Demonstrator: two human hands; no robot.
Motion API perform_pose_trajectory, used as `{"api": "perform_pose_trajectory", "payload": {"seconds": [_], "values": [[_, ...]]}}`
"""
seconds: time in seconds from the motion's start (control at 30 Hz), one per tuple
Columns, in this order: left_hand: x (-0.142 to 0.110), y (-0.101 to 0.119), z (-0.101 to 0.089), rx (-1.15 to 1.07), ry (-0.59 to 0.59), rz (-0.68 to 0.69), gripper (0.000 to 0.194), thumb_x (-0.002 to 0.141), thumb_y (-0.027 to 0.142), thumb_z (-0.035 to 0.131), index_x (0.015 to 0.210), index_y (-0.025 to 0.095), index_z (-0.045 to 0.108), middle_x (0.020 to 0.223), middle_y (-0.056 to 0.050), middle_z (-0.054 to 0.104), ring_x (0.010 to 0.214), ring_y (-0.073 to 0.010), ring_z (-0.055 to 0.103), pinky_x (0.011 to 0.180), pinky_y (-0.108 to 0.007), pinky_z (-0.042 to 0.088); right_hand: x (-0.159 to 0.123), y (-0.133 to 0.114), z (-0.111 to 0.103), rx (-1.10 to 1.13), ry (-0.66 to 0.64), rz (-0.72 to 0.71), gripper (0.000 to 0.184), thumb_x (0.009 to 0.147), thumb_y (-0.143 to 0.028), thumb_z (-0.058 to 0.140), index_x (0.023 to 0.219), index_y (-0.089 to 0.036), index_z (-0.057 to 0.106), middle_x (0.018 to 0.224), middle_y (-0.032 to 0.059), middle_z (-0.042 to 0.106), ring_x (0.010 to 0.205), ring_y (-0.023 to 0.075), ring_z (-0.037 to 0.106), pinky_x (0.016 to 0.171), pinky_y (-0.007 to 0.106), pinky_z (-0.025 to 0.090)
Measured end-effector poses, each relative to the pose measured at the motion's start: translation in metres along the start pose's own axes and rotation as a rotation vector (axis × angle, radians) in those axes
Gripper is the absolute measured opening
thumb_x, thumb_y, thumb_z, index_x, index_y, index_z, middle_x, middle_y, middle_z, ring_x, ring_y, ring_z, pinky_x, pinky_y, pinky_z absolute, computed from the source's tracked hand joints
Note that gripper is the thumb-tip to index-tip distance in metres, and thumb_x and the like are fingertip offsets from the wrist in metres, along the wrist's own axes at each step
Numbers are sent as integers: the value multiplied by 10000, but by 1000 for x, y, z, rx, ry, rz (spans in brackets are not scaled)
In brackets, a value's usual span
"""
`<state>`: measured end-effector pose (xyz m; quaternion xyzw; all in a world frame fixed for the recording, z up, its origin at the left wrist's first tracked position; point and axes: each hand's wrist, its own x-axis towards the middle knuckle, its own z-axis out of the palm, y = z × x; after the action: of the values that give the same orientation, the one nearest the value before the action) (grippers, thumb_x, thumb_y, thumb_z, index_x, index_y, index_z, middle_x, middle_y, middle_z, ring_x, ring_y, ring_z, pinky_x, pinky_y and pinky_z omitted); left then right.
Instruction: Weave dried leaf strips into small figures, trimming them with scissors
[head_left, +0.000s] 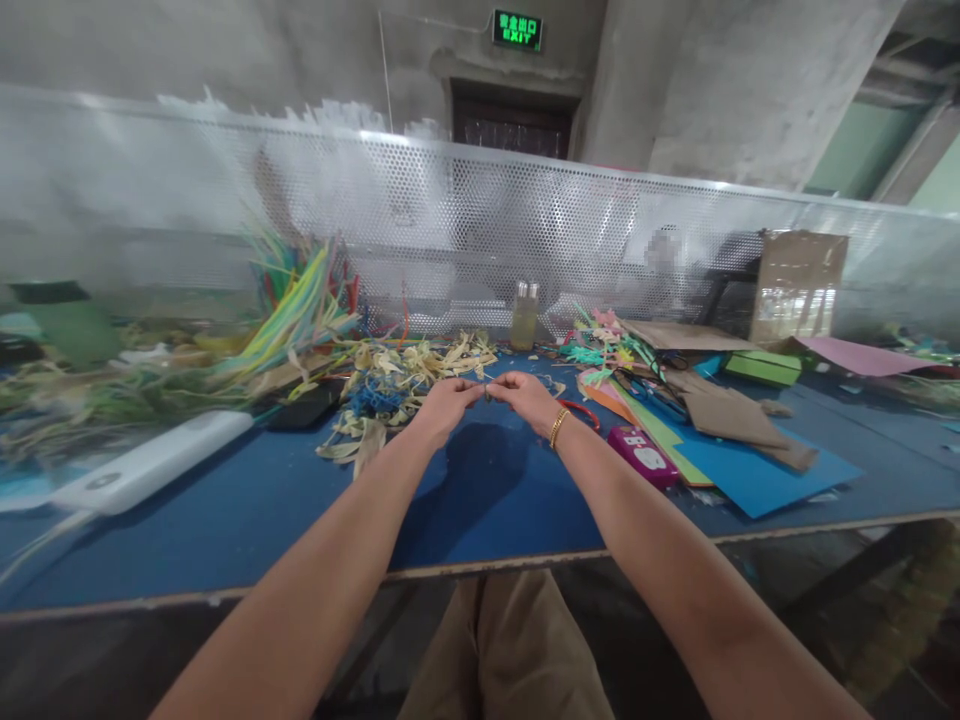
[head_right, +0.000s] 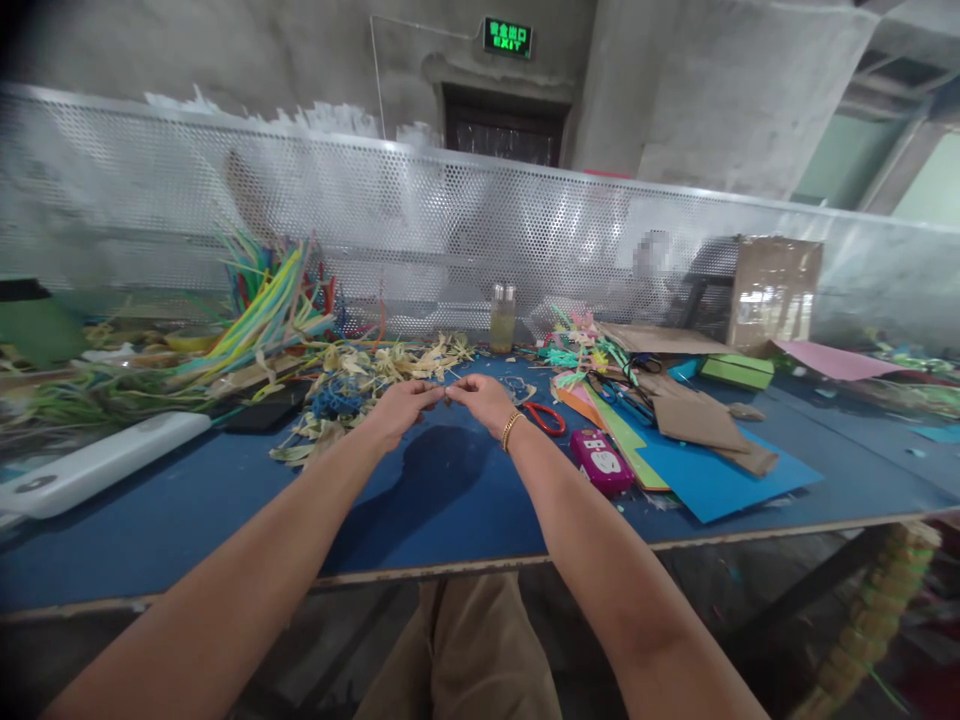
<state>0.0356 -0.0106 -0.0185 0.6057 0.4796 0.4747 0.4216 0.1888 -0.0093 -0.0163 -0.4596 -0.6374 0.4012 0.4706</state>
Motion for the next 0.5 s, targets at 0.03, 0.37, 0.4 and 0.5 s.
{"api": "perform_pose_trajectory", "payload": {"seconds": [0.03, 0.37, 0.4, 0.5], "values": [[1, -1, -1, 11, -12, 5, 236, 641, 376, 665, 640, 148, 604, 548, 18, 502, 498, -91, 397, 493, -235, 275, 0, 0, -1, -1, 2, -12, 182, 670, -315, 656, 727, -152, 599, 671, -12, 607, 607, 81, 495, 592, 216, 365], [0, 3, -4, -340, -272, -197, 165, 666, 254, 691, 663, 137, 575, 574, 2, 503, 510, -85, 442, 486, -217, 319, 2, -3, -3, 132, -163, 103, 190, 689, -286, 581, 559, -173, 502, 498, -51, 454, 460, 68, 371, 467, 211, 292], [-1, 5, -5, -375, -297, -229, 143, 674, 233, 683, 678, 135, 579, 584, -4, 513, 524, -87, 457, 494, -214, 334, 2, -2, -3, 173, -193, 123, 181, 689, -283, 576, 563, -175, 504, 504, -49, 456, 464, 70, 376, 465, 208, 299], [-5, 12, -8, -429, -361, -271, 109, 686, 199, 666, 676, 136, 577, 592, -16, 526, 534, -93, 474, 503, -215, 361, 3, 0, -4, 251, -254, 163, 140, 685, -264, 571, 585, -175, 531, 546, -36, 498, 497, 76, 419, 484, 201, 346]]}}
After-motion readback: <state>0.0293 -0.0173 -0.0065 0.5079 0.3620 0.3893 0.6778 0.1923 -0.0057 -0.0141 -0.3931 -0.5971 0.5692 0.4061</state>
